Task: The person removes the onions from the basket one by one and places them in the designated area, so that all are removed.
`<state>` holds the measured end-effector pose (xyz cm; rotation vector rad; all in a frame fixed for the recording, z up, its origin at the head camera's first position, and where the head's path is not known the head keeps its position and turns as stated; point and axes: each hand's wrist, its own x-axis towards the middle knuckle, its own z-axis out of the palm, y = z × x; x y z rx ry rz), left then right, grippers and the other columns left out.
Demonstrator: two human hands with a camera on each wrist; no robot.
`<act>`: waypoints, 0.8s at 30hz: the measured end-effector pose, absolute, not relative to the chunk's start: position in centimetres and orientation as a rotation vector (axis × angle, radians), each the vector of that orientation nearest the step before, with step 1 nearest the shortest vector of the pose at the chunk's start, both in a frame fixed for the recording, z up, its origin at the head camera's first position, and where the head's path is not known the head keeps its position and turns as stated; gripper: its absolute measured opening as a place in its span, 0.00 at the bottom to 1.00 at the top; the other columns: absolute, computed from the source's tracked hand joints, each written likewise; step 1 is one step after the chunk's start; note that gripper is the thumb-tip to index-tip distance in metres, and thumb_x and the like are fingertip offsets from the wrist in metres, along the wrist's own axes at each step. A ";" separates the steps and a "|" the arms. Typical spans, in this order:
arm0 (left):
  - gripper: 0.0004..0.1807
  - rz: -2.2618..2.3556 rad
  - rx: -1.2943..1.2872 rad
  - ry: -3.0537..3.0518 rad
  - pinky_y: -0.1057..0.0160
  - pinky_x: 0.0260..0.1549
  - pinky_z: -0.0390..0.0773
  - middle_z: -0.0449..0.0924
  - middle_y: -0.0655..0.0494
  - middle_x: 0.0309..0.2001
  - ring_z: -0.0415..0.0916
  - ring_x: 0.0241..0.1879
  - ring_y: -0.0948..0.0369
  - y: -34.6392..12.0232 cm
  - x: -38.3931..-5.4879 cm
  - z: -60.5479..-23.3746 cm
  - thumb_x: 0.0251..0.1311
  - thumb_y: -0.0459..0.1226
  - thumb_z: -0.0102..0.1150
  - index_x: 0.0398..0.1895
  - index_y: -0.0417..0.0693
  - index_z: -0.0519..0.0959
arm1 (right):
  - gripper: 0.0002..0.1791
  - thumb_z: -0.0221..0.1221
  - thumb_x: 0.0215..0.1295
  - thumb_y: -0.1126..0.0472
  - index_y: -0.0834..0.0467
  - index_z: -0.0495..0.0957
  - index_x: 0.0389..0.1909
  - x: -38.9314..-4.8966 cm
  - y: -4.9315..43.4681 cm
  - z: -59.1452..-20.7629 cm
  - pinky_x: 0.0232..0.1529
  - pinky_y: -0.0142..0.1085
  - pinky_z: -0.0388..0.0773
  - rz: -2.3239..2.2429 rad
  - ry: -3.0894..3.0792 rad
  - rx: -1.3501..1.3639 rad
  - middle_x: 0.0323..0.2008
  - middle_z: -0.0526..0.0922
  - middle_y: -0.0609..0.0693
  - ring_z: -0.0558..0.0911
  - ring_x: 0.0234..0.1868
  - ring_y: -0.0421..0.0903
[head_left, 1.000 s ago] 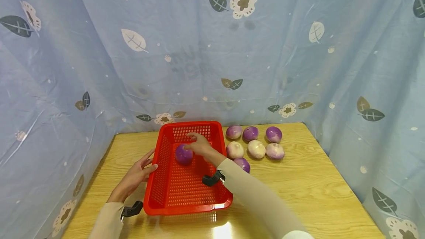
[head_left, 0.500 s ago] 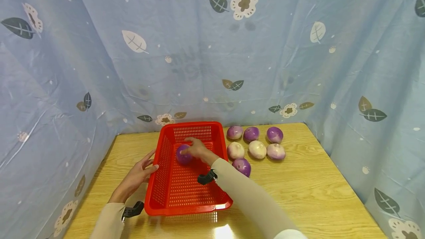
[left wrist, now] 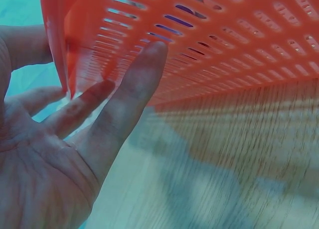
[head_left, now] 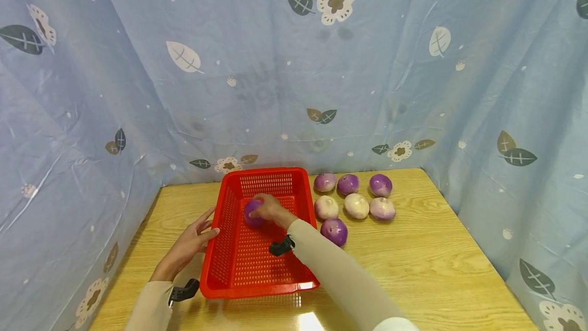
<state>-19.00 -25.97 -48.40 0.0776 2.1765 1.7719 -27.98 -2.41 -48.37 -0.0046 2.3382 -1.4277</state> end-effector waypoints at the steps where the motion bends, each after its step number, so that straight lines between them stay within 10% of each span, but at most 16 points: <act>1: 0.42 1.769 0.078 2.178 0.47 0.42 0.85 0.55 0.33 0.73 0.81 0.52 0.46 -25.9 -19.0 -48.4 0.68 0.41 0.57 0.79 0.64 0.46 | 0.30 0.70 0.55 0.64 0.51 0.75 0.60 -28.0 -2.4 -48.4 0.44 0.48 0.84 -1.433 2.335 -0.001 0.58 0.76 0.60 0.81 0.53 0.58; 24: 0.44 1.759 0.087 2.194 0.47 0.43 0.85 0.53 0.33 0.74 0.80 0.54 0.44 -25.9 -18.9 -48.6 0.68 0.42 0.58 0.80 0.64 0.44 | 0.29 0.71 0.52 0.64 0.47 0.77 0.57 -26.4 -1.6 -45.8 0.57 0.50 0.79 -1.458 2.424 -0.179 0.54 0.81 0.57 0.80 0.57 0.56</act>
